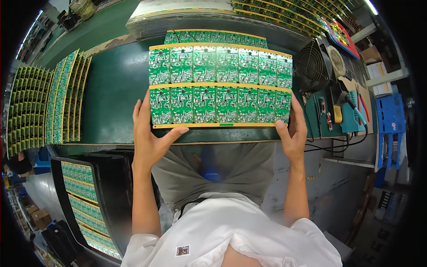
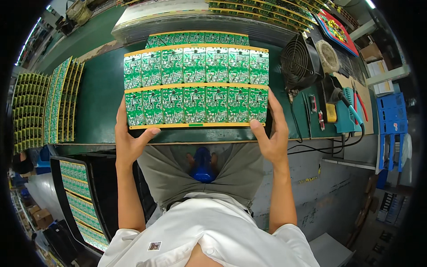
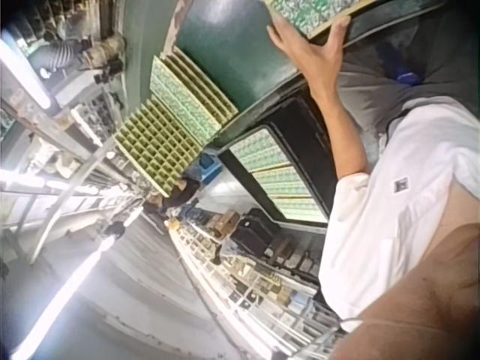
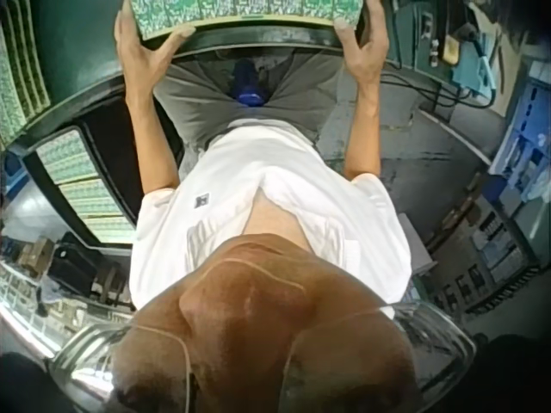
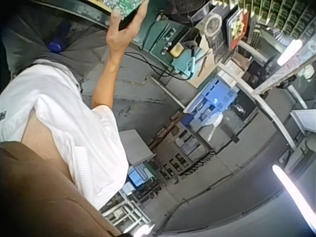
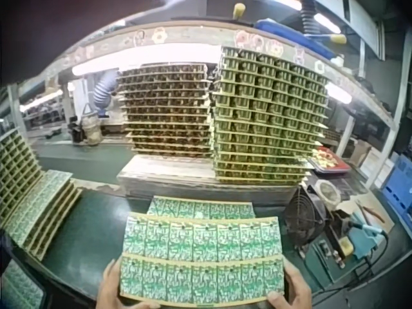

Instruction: Inspecting, organizing, and soldering printed circuit boards at a workstation.

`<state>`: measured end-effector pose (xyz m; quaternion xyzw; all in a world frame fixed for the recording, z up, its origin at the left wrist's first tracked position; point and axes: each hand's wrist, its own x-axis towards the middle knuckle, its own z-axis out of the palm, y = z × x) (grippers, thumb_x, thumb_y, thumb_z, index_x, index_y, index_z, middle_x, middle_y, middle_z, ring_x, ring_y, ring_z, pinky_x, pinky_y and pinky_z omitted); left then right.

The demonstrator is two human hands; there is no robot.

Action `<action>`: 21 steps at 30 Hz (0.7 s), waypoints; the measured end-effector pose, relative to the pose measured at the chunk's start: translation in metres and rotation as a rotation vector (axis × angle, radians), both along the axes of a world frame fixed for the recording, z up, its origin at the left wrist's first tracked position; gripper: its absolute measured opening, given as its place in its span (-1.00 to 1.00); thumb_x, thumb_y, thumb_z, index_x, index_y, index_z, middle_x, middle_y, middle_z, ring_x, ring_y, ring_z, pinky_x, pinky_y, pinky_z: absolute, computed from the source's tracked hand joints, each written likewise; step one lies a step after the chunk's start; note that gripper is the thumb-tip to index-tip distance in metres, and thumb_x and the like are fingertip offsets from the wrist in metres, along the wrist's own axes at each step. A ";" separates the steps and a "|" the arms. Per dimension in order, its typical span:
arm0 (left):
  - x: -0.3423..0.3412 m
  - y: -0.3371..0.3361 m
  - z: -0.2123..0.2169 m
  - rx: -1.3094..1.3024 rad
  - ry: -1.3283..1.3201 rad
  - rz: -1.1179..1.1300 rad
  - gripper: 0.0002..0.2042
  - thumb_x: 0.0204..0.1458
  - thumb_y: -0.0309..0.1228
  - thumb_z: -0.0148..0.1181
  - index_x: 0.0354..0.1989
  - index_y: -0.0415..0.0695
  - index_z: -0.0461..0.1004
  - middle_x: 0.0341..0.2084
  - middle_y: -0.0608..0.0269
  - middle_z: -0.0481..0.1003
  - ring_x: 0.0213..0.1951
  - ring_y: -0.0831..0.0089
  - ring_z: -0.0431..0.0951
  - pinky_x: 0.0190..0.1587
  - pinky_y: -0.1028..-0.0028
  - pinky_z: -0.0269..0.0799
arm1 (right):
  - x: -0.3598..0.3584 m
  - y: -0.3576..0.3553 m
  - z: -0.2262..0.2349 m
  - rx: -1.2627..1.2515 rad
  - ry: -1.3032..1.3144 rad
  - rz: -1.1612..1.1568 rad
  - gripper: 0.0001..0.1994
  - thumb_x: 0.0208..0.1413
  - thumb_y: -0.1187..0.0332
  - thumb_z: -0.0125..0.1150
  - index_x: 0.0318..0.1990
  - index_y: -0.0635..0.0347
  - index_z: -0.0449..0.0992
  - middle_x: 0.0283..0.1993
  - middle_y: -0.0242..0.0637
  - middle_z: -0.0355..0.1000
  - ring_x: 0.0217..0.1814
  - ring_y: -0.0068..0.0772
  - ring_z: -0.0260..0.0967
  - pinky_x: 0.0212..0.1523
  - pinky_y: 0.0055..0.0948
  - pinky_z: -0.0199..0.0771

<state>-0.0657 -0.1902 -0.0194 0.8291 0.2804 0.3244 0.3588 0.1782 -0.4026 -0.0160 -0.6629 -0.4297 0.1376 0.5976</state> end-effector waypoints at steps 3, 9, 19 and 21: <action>0.000 0.000 -0.001 0.032 -0.005 -0.004 -0.12 -0.31 -0.50 0.44 0.30 -0.27 0.13 0.07 -0.03 0.40 -0.05 0.20 0.49 0.03 0.30 0.39 | 0.000 0.000 0.001 0.011 0.000 -0.004 -0.38 0.06 0.50 0.10 0.31 0.38 0.10 0.32 -0.01 0.17 0.32 -0.18 0.16 0.31 -0.32 0.11; 0.002 -0.002 0.002 0.072 -0.037 0.024 -0.12 -0.34 -0.40 0.48 0.27 -0.25 0.19 0.11 0.05 0.39 0.02 0.21 0.45 0.19 0.16 0.13 | 0.001 -0.001 -0.001 -0.008 -0.027 0.008 -0.38 0.08 0.48 0.06 0.33 0.36 0.08 0.33 -0.03 0.15 0.34 -0.19 0.13 0.33 -0.30 0.07; 0.000 0.000 0.000 0.111 -0.013 0.040 -0.10 -0.40 -0.36 0.50 0.26 -0.22 0.21 0.12 0.06 0.39 0.10 0.16 0.37 0.22 0.10 0.08 | -0.001 0.002 0.000 -0.008 -0.073 -0.012 -0.39 0.06 0.51 0.06 0.32 0.37 0.09 0.30 0.00 0.19 0.29 -0.17 0.19 0.27 -0.31 0.15; -0.002 0.000 0.000 0.106 0.001 0.034 -0.08 -0.43 -0.44 0.49 0.28 -0.22 0.19 0.11 0.01 0.37 0.11 0.09 0.32 0.13 0.17 0.25 | -0.002 0.002 -0.001 -0.006 -0.064 -0.017 -0.39 0.07 0.52 0.05 0.32 0.37 0.09 0.29 0.00 0.20 0.28 -0.17 0.20 0.27 -0.31 0.15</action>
